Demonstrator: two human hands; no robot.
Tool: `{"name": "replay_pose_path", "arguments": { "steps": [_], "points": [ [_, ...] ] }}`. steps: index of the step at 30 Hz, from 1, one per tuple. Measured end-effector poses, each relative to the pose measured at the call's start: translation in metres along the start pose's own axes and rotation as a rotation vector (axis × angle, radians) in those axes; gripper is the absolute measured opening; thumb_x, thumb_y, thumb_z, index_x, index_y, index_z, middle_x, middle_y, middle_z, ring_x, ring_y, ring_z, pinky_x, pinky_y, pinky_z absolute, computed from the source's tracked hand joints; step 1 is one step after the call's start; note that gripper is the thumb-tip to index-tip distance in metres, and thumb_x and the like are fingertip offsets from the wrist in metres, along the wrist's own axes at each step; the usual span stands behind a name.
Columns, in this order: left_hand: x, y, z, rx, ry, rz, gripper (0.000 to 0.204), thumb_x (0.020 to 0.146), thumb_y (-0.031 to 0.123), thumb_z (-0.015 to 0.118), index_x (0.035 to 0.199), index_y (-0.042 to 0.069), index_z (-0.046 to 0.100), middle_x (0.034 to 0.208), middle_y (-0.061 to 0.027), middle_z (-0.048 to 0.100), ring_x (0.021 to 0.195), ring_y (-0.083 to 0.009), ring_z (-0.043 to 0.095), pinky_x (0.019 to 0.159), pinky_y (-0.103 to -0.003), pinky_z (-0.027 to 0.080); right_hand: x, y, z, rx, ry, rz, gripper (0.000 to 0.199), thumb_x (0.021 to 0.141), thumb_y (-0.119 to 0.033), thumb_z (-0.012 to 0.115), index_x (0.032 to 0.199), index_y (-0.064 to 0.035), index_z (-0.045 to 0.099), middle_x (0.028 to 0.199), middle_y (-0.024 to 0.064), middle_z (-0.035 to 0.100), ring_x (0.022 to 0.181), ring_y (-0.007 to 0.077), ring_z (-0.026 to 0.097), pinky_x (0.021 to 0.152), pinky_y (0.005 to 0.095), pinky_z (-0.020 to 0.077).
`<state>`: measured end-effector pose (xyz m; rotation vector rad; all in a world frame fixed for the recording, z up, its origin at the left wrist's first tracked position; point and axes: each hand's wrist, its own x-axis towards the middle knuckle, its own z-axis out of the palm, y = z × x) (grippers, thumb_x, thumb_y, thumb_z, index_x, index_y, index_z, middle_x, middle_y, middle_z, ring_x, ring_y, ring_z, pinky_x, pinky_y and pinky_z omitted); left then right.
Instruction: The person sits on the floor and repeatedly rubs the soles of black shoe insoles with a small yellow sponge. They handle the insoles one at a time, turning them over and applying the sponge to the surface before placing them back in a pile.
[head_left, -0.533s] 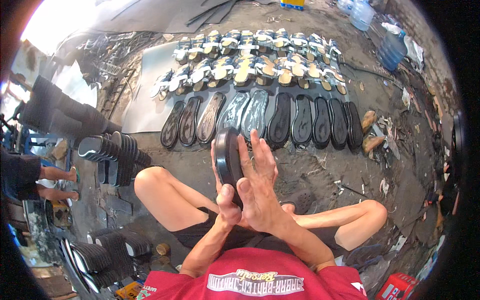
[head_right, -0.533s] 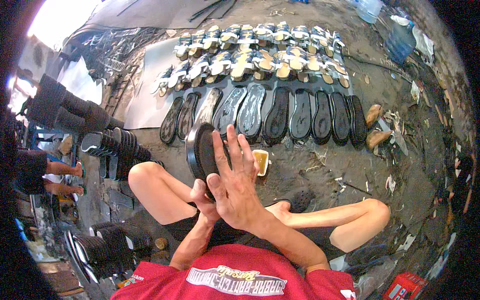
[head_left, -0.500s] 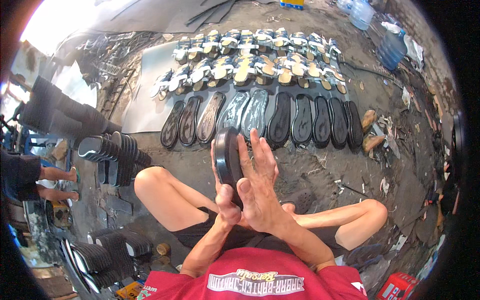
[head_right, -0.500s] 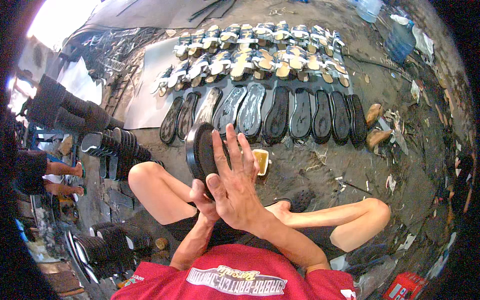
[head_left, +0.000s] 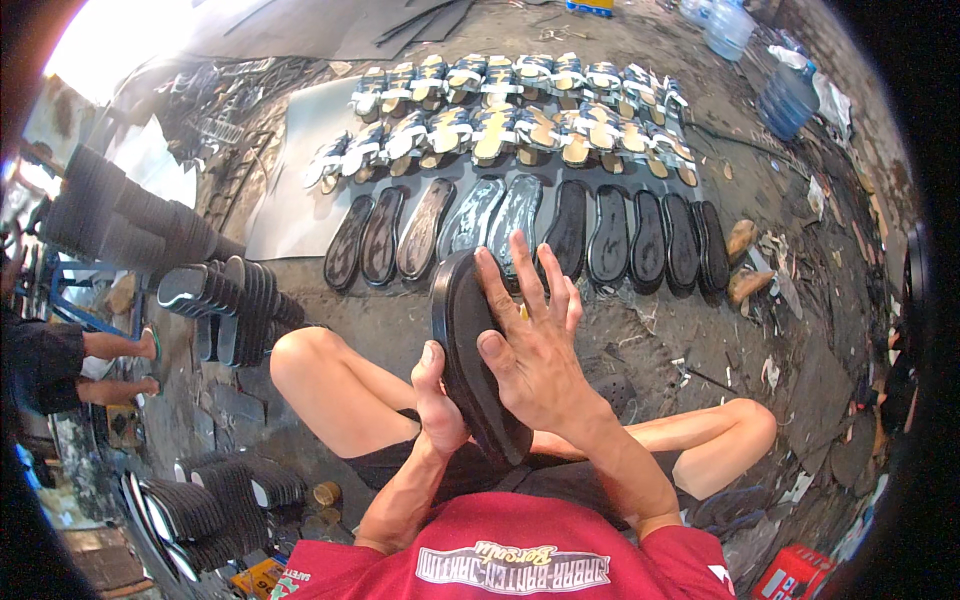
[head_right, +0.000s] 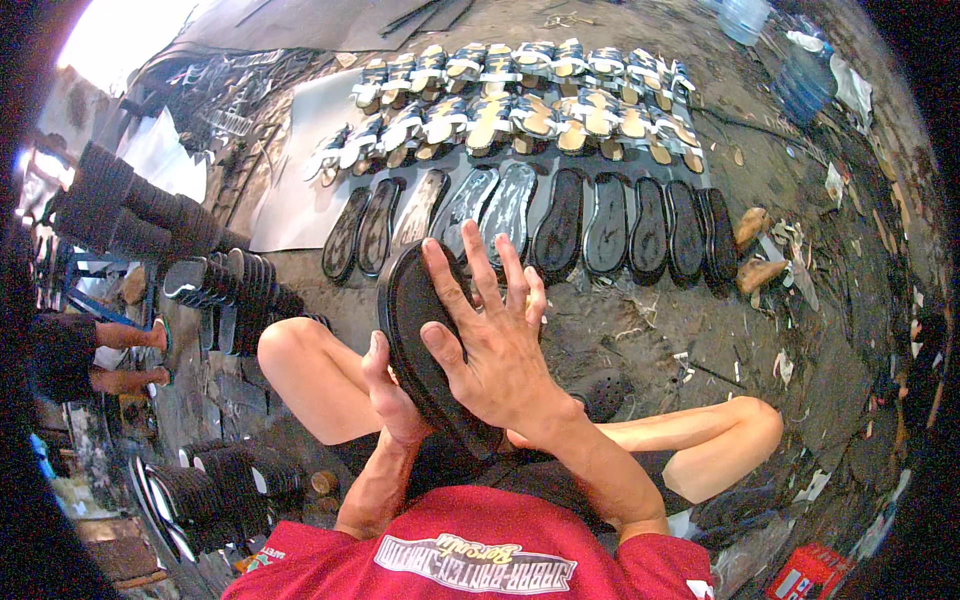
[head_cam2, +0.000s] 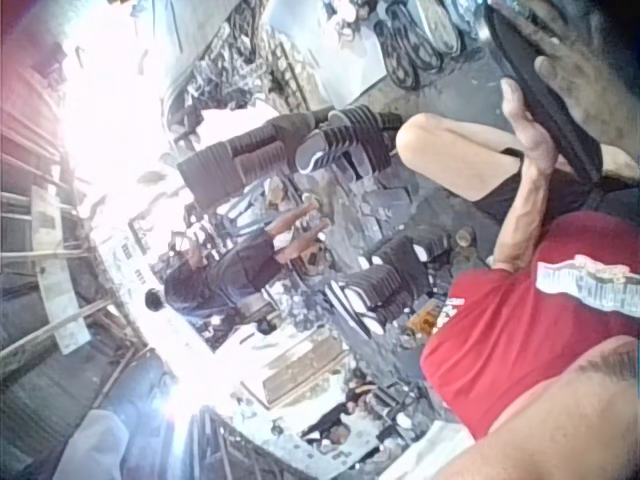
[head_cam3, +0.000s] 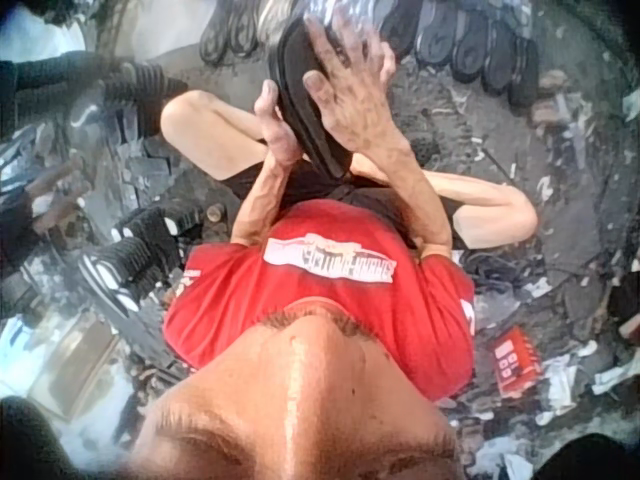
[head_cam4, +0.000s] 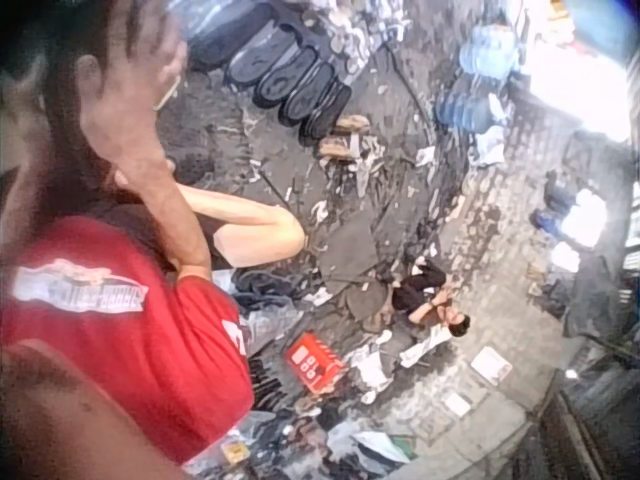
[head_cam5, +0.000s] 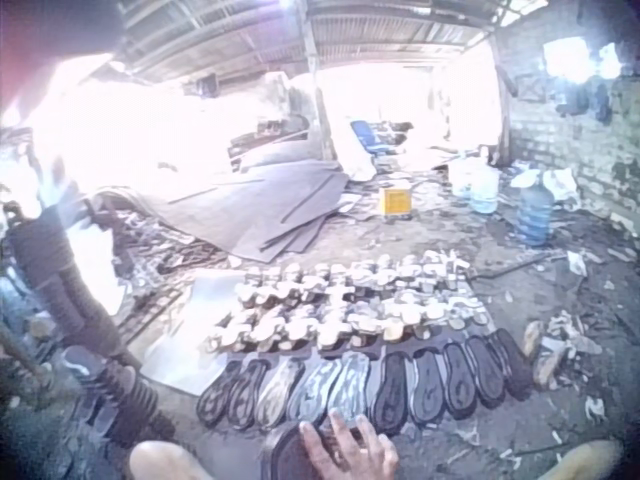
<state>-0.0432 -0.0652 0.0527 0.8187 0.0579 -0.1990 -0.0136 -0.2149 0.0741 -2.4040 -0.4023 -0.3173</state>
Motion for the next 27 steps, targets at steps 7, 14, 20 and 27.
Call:
{"name": "replay_pose_path", "arguments": {
  "steps": [7,14,20,27],
  "points": [
    [0.003,0.017,0.005,0.017,-0.043,-0.103,0.071,0.115,0.056,0.032,0.156,0.001,0.048,0.137,-0.0168,0.069,0.118,-0.0249,0.072,0.100,-0.040,0.060,0.003,0.010,-0.006,-0.087,-0.046,-0.023,0.062,0.113,-0.058,0.038,0.171,-0.0368,0.034,0.182,0.0121,0.014,0.161,0.0461,0.016,0.125,0.0675,0.0105],
    [0.008,0.022,0.003,-0.025,-0.027,-0.175,0.069,0.116,0.057,0.029,0.157,0.004,0.049,0.135,-0.0128,0.070,0.110,-0.0191,0.073,0.092,-0.035,0.061,0.006,0.019,-0.011,-0.122,-0.079,-0.069,0.059,0.113,-0.058,0.037,0.170,-0.0410,0.036,0.182,0.0114,0.016,0.161,0.0453,0.019,0.125,0.0631,0.0100],
    [0.011,0.032,0.008,-0.015,-0.013,-0.256,0.072,0.115,0.061,0.030,0.159,0.007,0.049,0.132,-0.0105,0.070,0.106,-0.0161,0.073,0.087,-0.032,0.062,0.010,0.025,-0.018,-0.194,-0.132,-0.134,0.057,0.113,-0.059,0.037,0.168,-0.0445,0.039,0.182,0.0114,0.016,0.161,0.0446,0.019,0.125,0.0636,0.0113],
    [0.014,0.038,0.008,-0.036,0.043,-0.325,0.071,0.115,0.062,0.032,0.157,0.008,0.051,0.130,-0.0118,0.072,0.103,-0.0175,0.076,0.085,-0.032,0.064,0.016,0.025,-0.027,-0.241,-0.231,-0.214,0.061,0.112,-0.067,0.029,0.164,-0.0414,0.047,0.181,0.0111,0.019,0.163,0.0420,0.017,0.127,0.0608,0.0090]
  ]
}}
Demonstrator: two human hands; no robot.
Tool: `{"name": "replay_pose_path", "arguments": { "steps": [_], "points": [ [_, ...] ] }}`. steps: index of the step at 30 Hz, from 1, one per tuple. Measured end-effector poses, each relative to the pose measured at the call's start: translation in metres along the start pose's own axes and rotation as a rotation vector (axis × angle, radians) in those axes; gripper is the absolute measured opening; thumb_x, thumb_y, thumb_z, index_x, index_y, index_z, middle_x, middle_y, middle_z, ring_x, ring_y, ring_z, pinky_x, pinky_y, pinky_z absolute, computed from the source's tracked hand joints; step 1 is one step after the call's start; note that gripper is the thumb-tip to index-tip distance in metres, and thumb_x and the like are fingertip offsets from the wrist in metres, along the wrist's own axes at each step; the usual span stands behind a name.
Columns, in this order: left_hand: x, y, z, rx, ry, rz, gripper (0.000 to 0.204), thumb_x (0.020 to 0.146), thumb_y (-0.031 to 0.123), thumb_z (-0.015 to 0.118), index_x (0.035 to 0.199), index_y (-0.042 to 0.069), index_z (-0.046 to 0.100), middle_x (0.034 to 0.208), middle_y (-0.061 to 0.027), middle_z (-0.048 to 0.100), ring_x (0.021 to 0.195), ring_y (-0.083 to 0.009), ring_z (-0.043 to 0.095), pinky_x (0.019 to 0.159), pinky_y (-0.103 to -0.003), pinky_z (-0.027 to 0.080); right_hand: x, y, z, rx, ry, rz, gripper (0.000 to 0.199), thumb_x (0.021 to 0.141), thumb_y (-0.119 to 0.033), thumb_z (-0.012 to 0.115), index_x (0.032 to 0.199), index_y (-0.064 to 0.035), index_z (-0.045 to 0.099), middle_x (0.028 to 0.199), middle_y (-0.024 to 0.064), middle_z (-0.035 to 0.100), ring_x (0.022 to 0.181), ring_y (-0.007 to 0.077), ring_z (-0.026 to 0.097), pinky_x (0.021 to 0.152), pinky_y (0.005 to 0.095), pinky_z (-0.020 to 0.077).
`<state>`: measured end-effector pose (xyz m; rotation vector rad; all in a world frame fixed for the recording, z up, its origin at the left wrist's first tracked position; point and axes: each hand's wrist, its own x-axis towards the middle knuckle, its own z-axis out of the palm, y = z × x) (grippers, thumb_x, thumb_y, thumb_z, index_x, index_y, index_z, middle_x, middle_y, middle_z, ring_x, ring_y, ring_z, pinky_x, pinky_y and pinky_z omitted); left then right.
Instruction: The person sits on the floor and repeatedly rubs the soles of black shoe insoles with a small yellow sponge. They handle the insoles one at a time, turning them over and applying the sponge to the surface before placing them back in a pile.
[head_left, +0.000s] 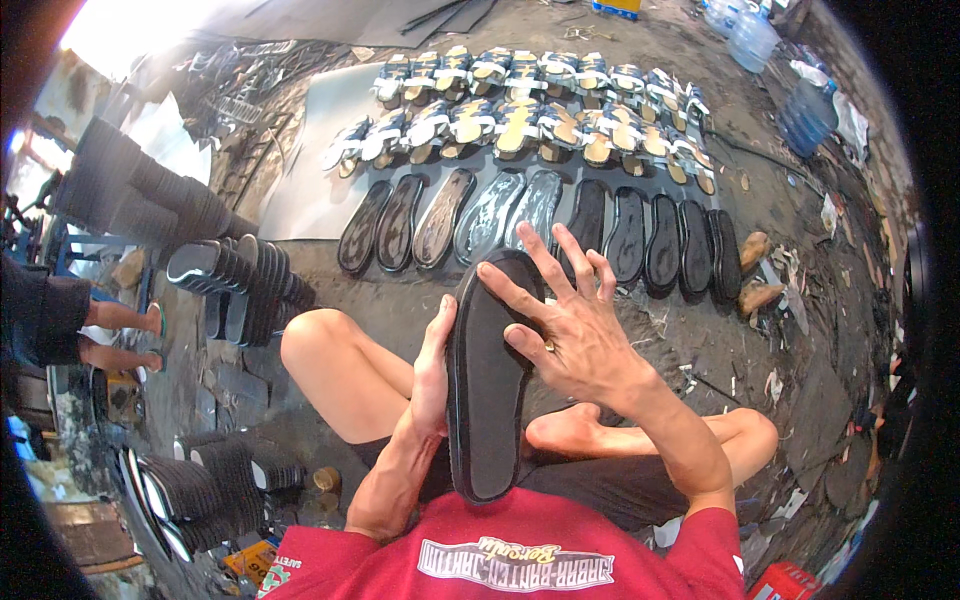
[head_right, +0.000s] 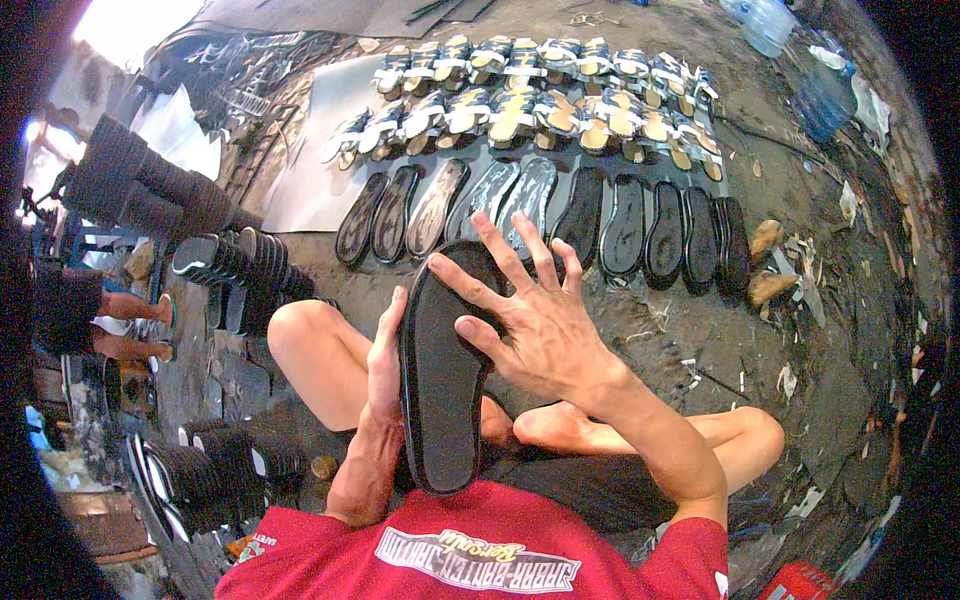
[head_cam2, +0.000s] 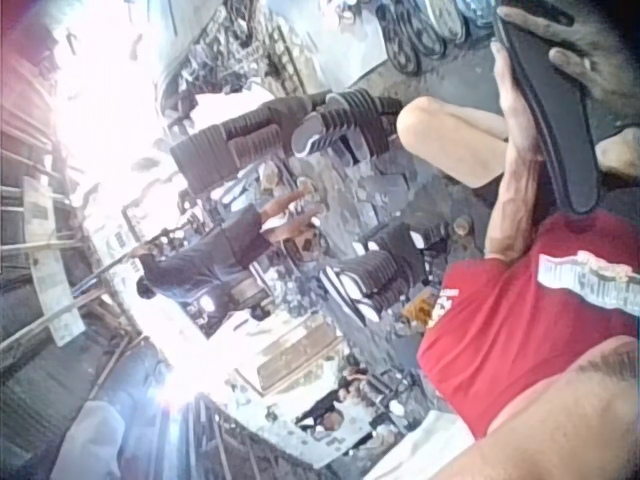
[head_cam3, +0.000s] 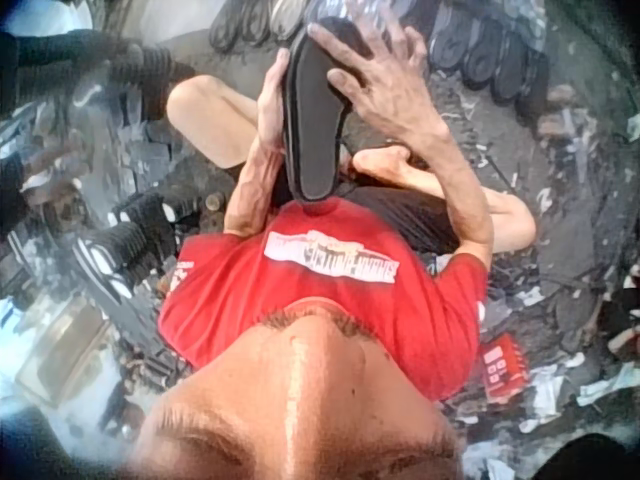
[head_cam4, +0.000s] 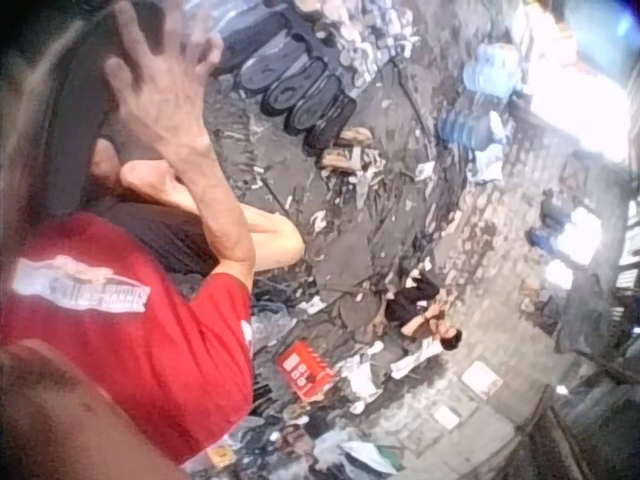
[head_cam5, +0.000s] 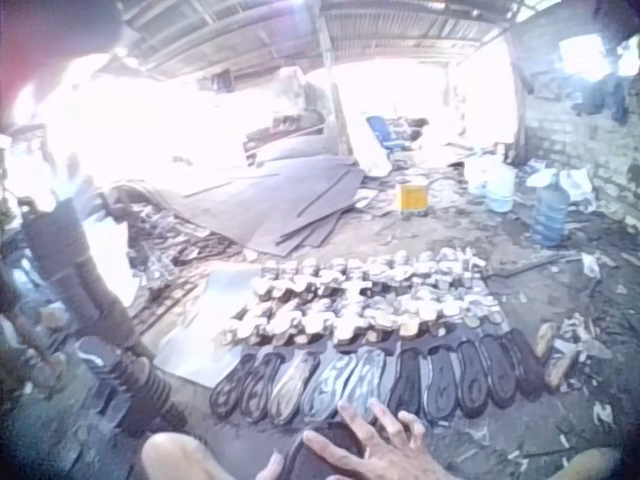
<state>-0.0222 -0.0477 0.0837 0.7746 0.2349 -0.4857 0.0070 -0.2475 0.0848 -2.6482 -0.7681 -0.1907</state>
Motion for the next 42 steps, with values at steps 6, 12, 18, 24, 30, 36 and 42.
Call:
{"name": "replay_pose_path", "arguments": {
  "steps": [6,12,18,24,30,36,42],
  "points": [
    [0.002,0.001,-0.003,-0.050,0.057,-0.026,0.065,0.115,0.059,0.037,0.150,0.008,0.057,0.125,-0.0133,0.073,0.099,-0.0187,0.077,0.083,-0.032,0.066,-0.001,0.001,0.002,-0.082,-0.047,-0.073,0.059,0.111,-0.067,0.033,0.163,-0.0440,0.048,0.181,0.0091,0.020,0.162,0.0403,0.019,0.127,0.0610,0.0116],
    [0.004,-0.002,-0.026,-0.130,-0.037,-0.096,0.063,0.115,0.058,0.039,0.148,0.007,0.058,0.121,-0.0155,0.074,0.095,-0.0210,0.079,0.078,-0.035,0.069,-0.002,-0.001,0.001,-0.080,-0.062,-0.138,0.058,0.111,-0.067,0.035,0.163,-0.0460,0.048,0.181,0.0076,0.020,0.162,0.0377,0.020,0.126,0.0630,0.0128],
    [0.005,0.000,-0.025,-0.155,0.018,-0.107,0.063,0.115,0.054,0.039,0.152,0.006,0.055,0.125,-0.0178,0.073,0.097,-0.0238,0.079,0.079,-0.036,0.069,-0.003,-0.009,-0.002,-0.103,-0.095,-0.200,0.057,0.110,-0.068,0.035,0.162,-0.0472,0.047,0.181,0.0067,0.021,0.162,0.0363,0.020,0.126,0.0621,0.0123],
    [0.009,-0.004,-0.037,-0.062,0.030,-0.007,0.060,0.117,0.048,0.036,0.156,0.004,0.051,0.139,-0.0204,0.067,0.116,-0.0280,0.075,0.096,-0.043,0.066,-0.007,-0.017,-0.004,-0.108,-0.127,-0.242,0.059,0.110,-0.069,0.036,0.163,-0.0470,0.047,0.181,0.0049,0.021,0.162,0.0356,0.019,0.126,0.0612,0.0115],
    [0.002,0.004,-0.025,0.139,0.071,0.092,0.058,0.118,0.043,0.032,0.157,0.003,0.049,0.145,-0.0210,0.064,0.128,-0.0294,0.069,0.108,-0.046,0.061,-0.012,-0.029,-0.011,-0.069,-0.174,-0.255,0.058,0.109,-0.068,0.040,0.162,-0.0474,0.048,0.181,0.0050,0.020,0.162,0.0353,0.017,0.126,0.0619,0.0114],
    [0.015,0.001,-0.049,-0.038,-0.144,0.141,0.061,0.119,0.043,0.029,0.154,-0.001,0.052,0.146,-0.0218,0.063,0.126,-0.0313,0.070,0.111,-0.049,0.058,-0.020,-0.041,-0.010,0.020,-0.174,-0.289,0.054,0.109,-0.066,0.042,0.159,-0.0467,0.052,0.180,0.0058,0.023,0.162,0.0353,0.019,0.127,0.0613,0.0112],
    [0.027,0.023,-0.049,-0.194,-0.138,0.030,0.066,0.115,0.050,0.037,0.149,-0.004,0.057,0.137,-0.0245,0.069,0.119,-0.0335,0.072,0.109,-0.048,0.058,-0.033,-0.049,-0.007,0.169,-0.028,-0.291,0.057,0.110,-0.065,0.040,0.160,-0.0393,0.054,0.178,0.0093,0.029,0.161,0.0367,0.021,0.125,0.0593,0.0144]
  ]
}}
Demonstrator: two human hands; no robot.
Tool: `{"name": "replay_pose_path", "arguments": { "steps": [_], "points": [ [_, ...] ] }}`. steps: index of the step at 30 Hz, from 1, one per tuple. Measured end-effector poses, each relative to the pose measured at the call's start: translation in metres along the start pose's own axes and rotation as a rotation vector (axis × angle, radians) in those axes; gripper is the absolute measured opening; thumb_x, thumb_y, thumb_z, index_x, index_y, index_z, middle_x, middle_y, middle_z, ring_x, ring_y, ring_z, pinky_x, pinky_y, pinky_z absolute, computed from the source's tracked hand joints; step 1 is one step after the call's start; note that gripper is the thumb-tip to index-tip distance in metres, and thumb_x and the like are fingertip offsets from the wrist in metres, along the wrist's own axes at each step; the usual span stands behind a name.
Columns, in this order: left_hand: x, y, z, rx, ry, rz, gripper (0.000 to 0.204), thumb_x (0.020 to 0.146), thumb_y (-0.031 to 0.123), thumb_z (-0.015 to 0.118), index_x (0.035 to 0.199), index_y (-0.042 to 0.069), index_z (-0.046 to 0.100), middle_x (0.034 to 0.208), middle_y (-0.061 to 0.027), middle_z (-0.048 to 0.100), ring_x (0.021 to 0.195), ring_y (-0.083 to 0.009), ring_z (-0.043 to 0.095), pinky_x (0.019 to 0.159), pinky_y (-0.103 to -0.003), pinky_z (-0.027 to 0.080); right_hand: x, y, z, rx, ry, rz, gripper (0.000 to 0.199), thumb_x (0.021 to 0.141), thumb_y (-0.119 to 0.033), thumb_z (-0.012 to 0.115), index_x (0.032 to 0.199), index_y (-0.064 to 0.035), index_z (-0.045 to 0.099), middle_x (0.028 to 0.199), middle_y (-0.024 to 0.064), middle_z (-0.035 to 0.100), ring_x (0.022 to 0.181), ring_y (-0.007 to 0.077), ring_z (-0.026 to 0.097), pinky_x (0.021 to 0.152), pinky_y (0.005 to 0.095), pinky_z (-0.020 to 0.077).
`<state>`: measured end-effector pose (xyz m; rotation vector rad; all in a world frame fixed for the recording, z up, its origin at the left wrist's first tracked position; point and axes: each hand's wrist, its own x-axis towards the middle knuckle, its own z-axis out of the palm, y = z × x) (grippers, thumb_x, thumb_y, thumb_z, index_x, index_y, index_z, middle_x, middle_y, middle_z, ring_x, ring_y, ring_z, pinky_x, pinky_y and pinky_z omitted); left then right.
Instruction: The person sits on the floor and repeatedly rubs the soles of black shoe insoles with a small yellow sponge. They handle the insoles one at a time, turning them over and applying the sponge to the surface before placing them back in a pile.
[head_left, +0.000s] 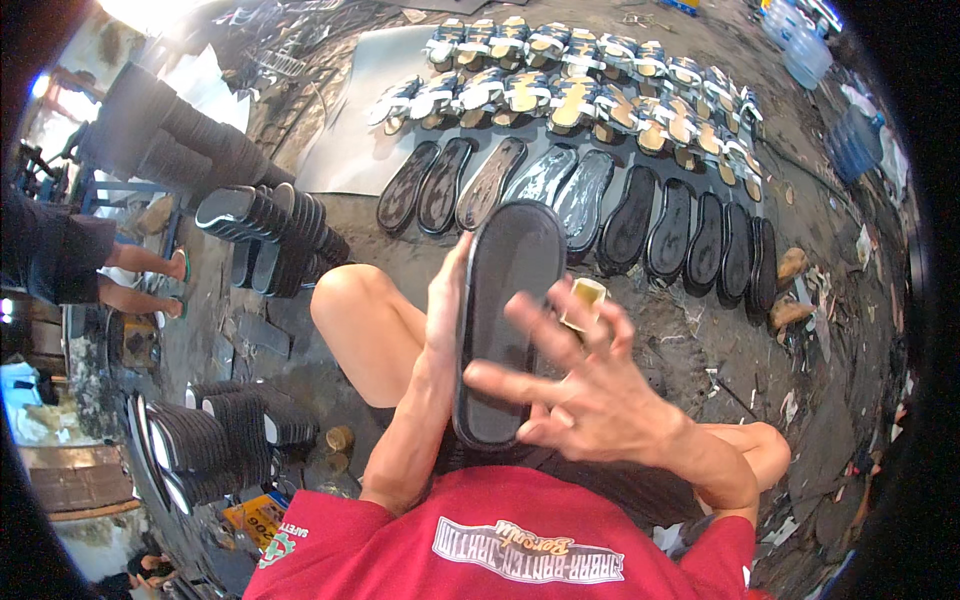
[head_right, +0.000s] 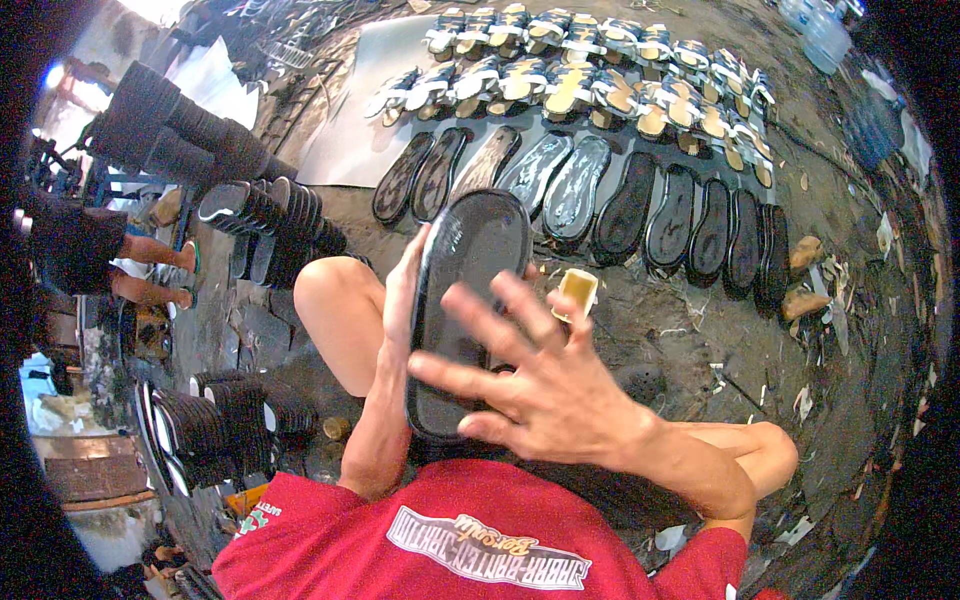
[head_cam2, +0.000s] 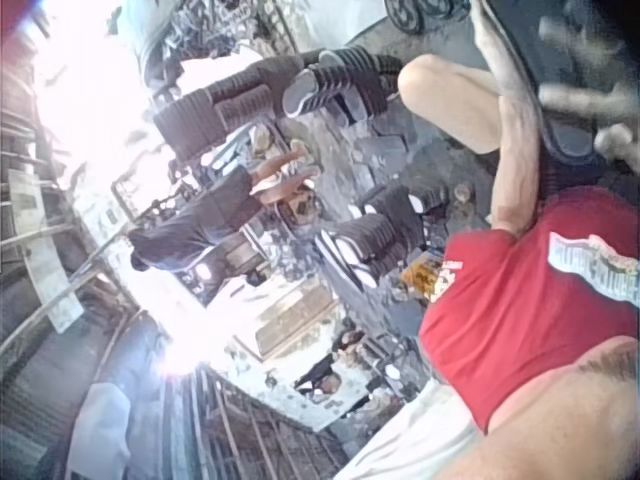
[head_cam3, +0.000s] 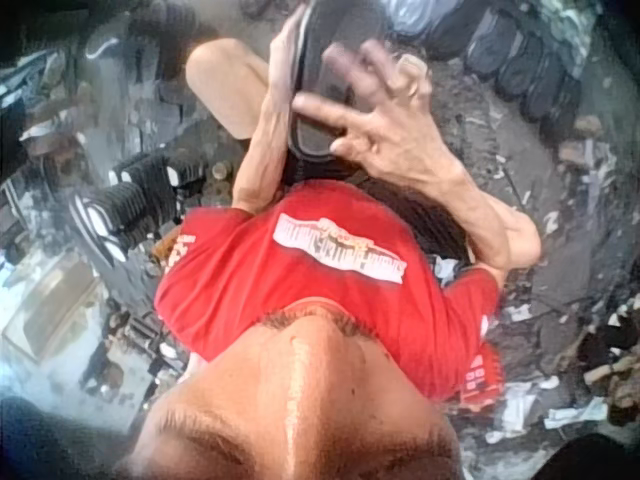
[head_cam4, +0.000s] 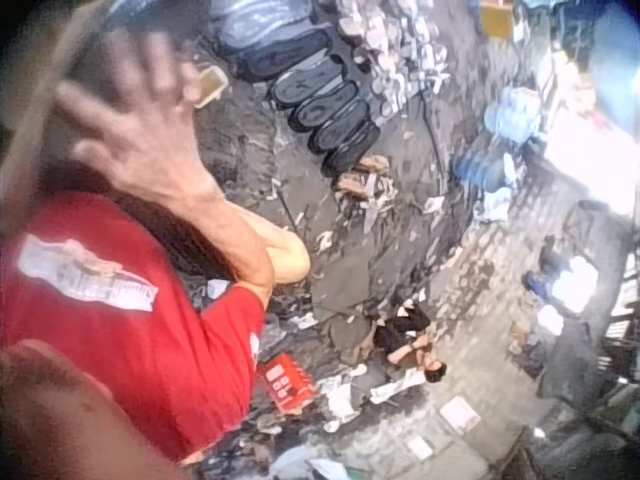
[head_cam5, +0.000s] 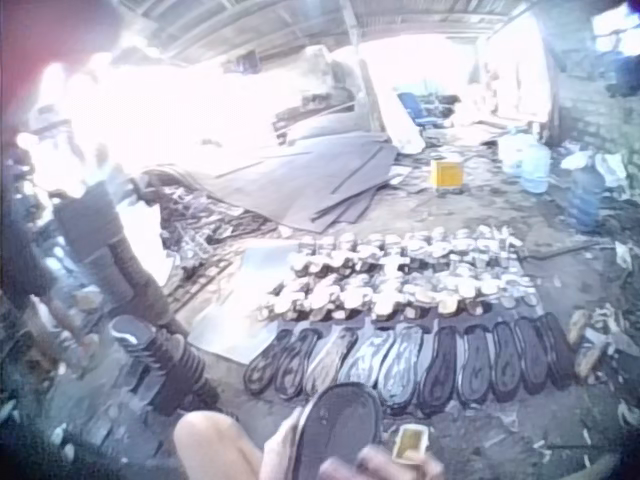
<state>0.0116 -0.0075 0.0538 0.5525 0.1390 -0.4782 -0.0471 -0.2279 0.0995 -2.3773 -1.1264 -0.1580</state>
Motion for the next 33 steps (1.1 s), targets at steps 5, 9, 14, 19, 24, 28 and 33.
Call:
{"name": "replay_pose_path", "arguments": {
  "steps": [5,9,14,19,24,28,33],
  "points": [
    [0.006,-0.008,-0.015,-0.148,0.222,0.034,0.087,0.100,0.069,0.039,0.144,-0.004,0.059,0.126,-0.0280,0.072,0.099,-0.0360,0.074,0.090,-0.046,0.062,-0.009,0.101,0.039,0.207,0.348,0.551,0.054,0.115,-0.048,0.038,0.157,-0.0197,0.058,0.177,0.0224,0.024,0.159,0.0442,0.025,0.125,0.0635,0.0181],
    [-0.003,-0.035,-0.056,-0.179,0.331,-0.064,0.089,0.096,0.066,0.039,0.139,-0.009,0.060,0.117,-0.0303,0.072,0.096,-0.0410,0.072,0.091,-0.051,0.061,-0.074,0.159,0.161,-0.041,-0.125,0.790,0.056,0.114,-0.051,0.039,0.135,-0.0128,0.074,0.179,0.0198,0.019,0.161,0.0461,0.019,0.125,0.0675,0.0202],
    [0.001,-0.039,-0.037,-0.112,0.369,0.008,0.087,0.100,0.066,0.044,0.140,-0.010,0.060,0.114,-0.0294,0.072,0.095,-0.0374,0.073,0.088,-0.046,0.062,-0.089,0.173,0.224,-0.384,0.065,0.543,0.051,0.112,-0.049,0.046,0.128,-0.0113,0.077,0.182,0.0114,0.009,0.165,0.0428,0.013,0.126,0.0698,0.0148],
    [-0.007,-0.031,-0.042,-0.210,0.349,0.109,0.088,0.101,0.069,0.052,0.139,-0.009,0.060,0.114,-0.0287,0.072,0.092,-0.0344,0.074,0.086,-0.042,0.063,-0.072,0.153,0.174,0.072,0.076,0.766,0.066,0.114,-0.054,0.038,0.119,-0.0064,0.083,0.177,0.0153,0.027,0.162,0.0434,0.020,0.128,0.0627,0.0159],
    [0.001,-0.047,-0.041,-0.298,0.344,0.045,0.082,0.103,0.063,0.052,0.142,-0.009,0.059,0.118,-0.0291,0.072,0.092,-0.0361,0.076,0.087,-0.043,0.063,-0.091,0.156,0.183,0.276,0.120,0.889,0.070,0.115,-0.059,0.030,0.119,-0.0108,0.081,0.166,0.0188,0.044,0.158,0.0409,0.028,0.128,0.0583,0.0150],
    [0.001,-0.052,-0.045,-0.389,0.217,0.022,0.081,0.104,0.060,0.057,0.143,-0.011,0.058,0.121,-0.0315,0.070,0.099,-0.0374,0.075,0.089,-0.043,0.065,-0.070,0.139,0.128,0.987,0.276,0.908,0.078,0.116,-0.059,0.024,0.155,0.0050,0.047,0.131,0.0134,0.074,0.149,0.0236,0.044,0.130,0.0519,0.0126],
    [-0.003,-0.056,-0.014,-0.484,0.160,-0.032,0.073,0.104,0.056,0.058,0.139,-0.008,0.062,0.121,-0.0309,0.071,0.098,-0.0417,0.075,0.080,-0.049,0.069,-0.013,0.082,0.034,1.233,0.323,0.425,0.077,0.117,-0.056,0.023,0.151,0.0035,0.058,0.156,0.0231,0.055,0.151,0.0256,0.042,0.130,0.0544,0.0108]
  ]
}}
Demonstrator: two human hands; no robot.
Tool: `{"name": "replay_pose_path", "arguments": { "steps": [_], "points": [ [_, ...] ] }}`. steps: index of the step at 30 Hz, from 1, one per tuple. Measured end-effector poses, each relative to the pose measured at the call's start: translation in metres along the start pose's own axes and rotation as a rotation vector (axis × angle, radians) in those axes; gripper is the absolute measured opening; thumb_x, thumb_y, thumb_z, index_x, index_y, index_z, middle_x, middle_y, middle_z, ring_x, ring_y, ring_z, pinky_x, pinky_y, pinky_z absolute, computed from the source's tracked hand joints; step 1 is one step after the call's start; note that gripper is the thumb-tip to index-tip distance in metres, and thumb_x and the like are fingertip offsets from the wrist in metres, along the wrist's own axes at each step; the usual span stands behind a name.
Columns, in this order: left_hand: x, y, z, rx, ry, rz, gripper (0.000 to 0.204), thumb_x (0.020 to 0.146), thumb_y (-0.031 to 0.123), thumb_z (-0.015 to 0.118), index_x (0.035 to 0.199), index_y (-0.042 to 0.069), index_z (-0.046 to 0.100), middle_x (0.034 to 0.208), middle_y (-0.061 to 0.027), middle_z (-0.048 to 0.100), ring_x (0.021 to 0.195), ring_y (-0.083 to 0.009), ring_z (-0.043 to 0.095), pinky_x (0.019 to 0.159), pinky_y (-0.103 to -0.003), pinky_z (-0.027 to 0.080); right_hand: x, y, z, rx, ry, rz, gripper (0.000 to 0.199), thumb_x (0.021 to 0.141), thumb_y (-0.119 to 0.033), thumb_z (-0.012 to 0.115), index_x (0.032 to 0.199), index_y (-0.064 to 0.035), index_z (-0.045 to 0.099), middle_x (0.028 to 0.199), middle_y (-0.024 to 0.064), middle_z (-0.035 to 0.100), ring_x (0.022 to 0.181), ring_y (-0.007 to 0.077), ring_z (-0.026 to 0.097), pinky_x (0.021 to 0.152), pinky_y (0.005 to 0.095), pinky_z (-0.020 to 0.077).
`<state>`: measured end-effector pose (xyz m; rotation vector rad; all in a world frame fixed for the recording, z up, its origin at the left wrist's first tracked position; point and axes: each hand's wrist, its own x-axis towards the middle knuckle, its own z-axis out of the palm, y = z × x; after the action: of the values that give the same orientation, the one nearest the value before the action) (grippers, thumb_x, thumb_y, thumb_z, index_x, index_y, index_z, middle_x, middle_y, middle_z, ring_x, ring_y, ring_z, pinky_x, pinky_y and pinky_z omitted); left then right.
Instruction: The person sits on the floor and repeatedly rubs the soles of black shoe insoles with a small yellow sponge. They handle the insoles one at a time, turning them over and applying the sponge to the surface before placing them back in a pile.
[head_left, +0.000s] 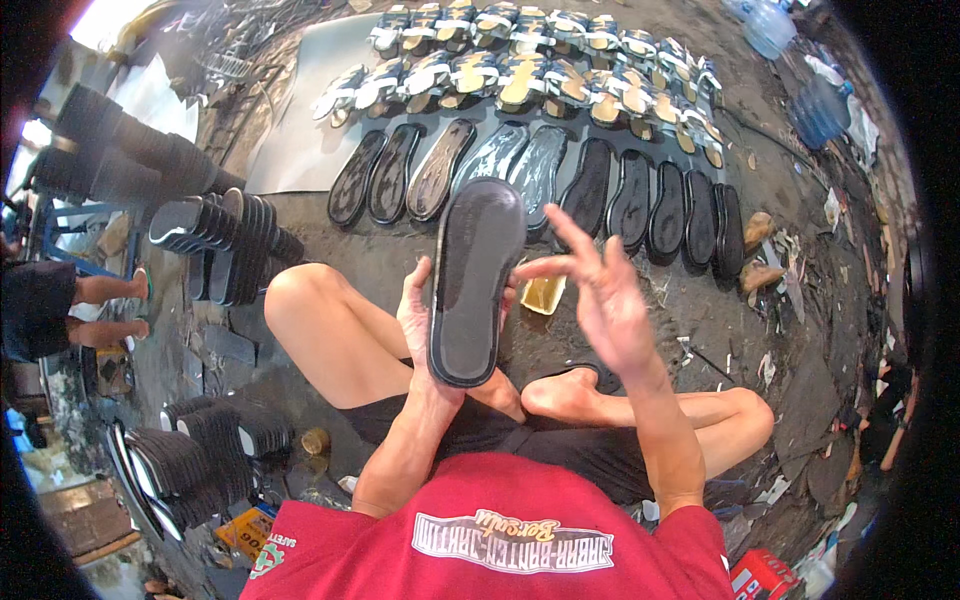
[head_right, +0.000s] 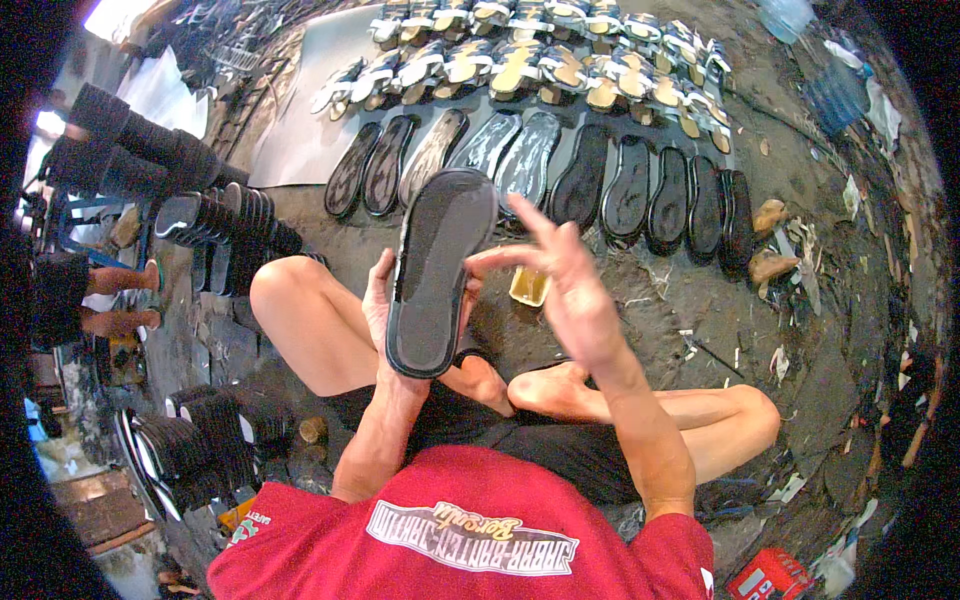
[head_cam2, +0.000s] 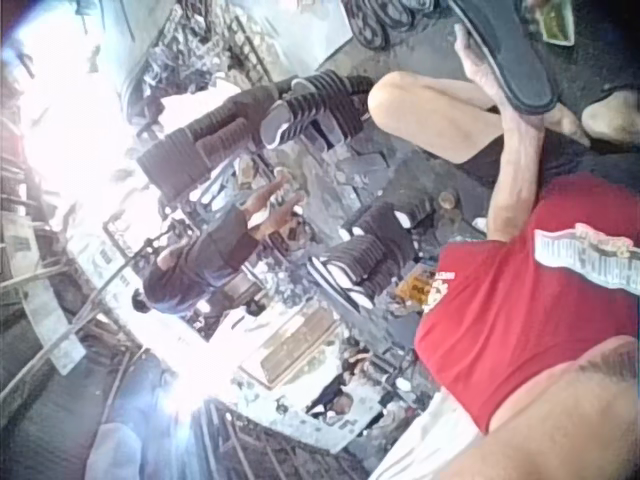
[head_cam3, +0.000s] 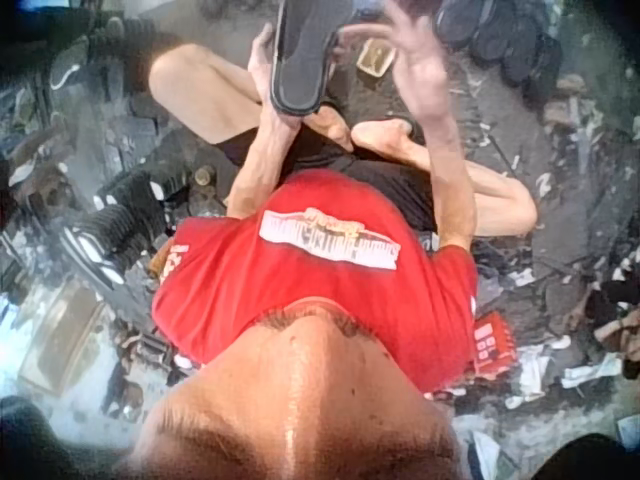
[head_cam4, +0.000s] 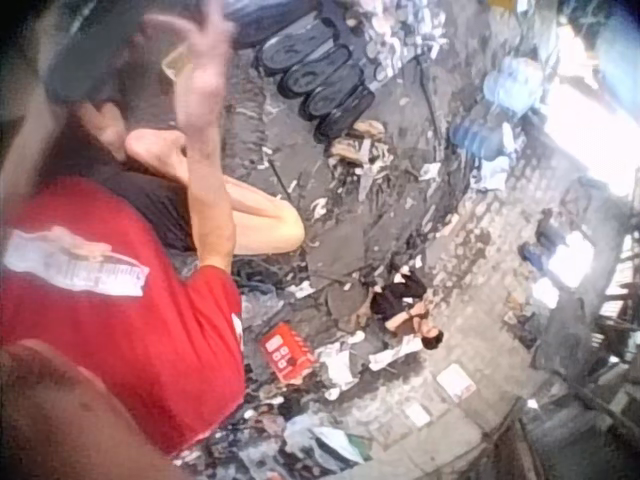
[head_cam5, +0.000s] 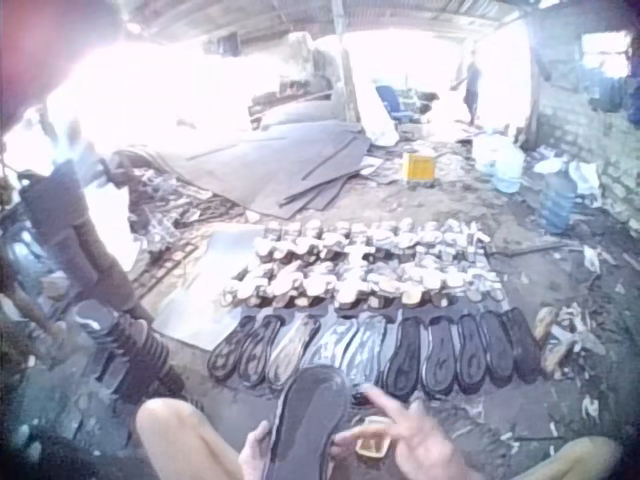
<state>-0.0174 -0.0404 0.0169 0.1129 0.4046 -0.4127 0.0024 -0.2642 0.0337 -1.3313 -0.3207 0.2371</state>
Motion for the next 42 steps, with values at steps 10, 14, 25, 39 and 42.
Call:
{"name": "replay_pose_path", "arguments": {
  "steps": [10,14,25,39,42],
  "points": [
    [-0.013,-0.006,0.016,0.036,-0.069,0.051,0.047,0.113,0.043,0.051,0.137,0.007,0.070,0.126,-0.0132,0.077,0.098,-0.0282,0.079,0.086,-0.044,0.067,-0.027,-0.028,0.055,-1.569,-0.065,-0.427,0.070,0.113,-0.065,0.022,0.151,-0.0267,0.066,0.176,0.0102,0.035,0.160,0.0345,0.024,0.128,0.0559,0.0077],
    [-0.014,0.003,0.017,0.066,-0.161,-0.057,0.048,0.114,0.045,0.049,0.144,0.012,0.066,0.131,-0.0141,0.075,0.103,-0.0289,0.078,0.088,-0.047,0.067,-0.020,-0.038,0.043,-1.388,-0.010,-0.415,0.060,0.113,-0.062,0.033,0.148,-0.0261,0.066,0.176,0.0081,0.036,0.162,0.0345,0.021,0.129,0.0573,0.0050],
    [-0.016,0.004,0.012,0.152,0.046,-0.023,0.044,0.113,0.042,0.050,0.138,0.011,0.068,0.120,-0.0129,0.079,0.091,-0.0275,0.080,0.073,-0.046,0.070,-0.003,-0.022,0.041,-1.526,-0.148,-0.232,0.063,0.111,-0.069,0.030,0.165,-0.0419,0.045,0.181,0.0040,0.021,0.164,0.0358,0.016,0.126,0.0638,0.0085],
    [-0.012,0.003,0.006,0.207,-0.035,0.031,0.043,0.110,0.040,0.058,0.143,0.014,0.067,0.131,-0.0106,0.075,0.110,-0.0239,0.076,0.096,-0.042,0.064,-0.004,-0.026,0.047,-1.487,-0.326,-0.263,0.058,0.109,-0.069,0.036,0.163,-0.0494,0.045,0.182,0.0024,0.017,0.165,0.0366,0.012,0.127,0.0649,0.0078],
    [-0.012,0.002,0.015,0.208,-0.108,0.034,0.043,0.111,0.040,0.057,0.144,0.013,0.066,0.132,-0.0114,0.075,0.111,-0.0255,0.076,0.096,-0.044,0.064,-0.005,-0.031,0.049,-1.489,-0.364,-0.256,0.058,0.109,-0.070,0.036,0.162,-0.0490,0.048,0.182,0.0040,0.018,0.165,0.0375,0.012,0.128,0.0633,0.0059]
  ]
}}
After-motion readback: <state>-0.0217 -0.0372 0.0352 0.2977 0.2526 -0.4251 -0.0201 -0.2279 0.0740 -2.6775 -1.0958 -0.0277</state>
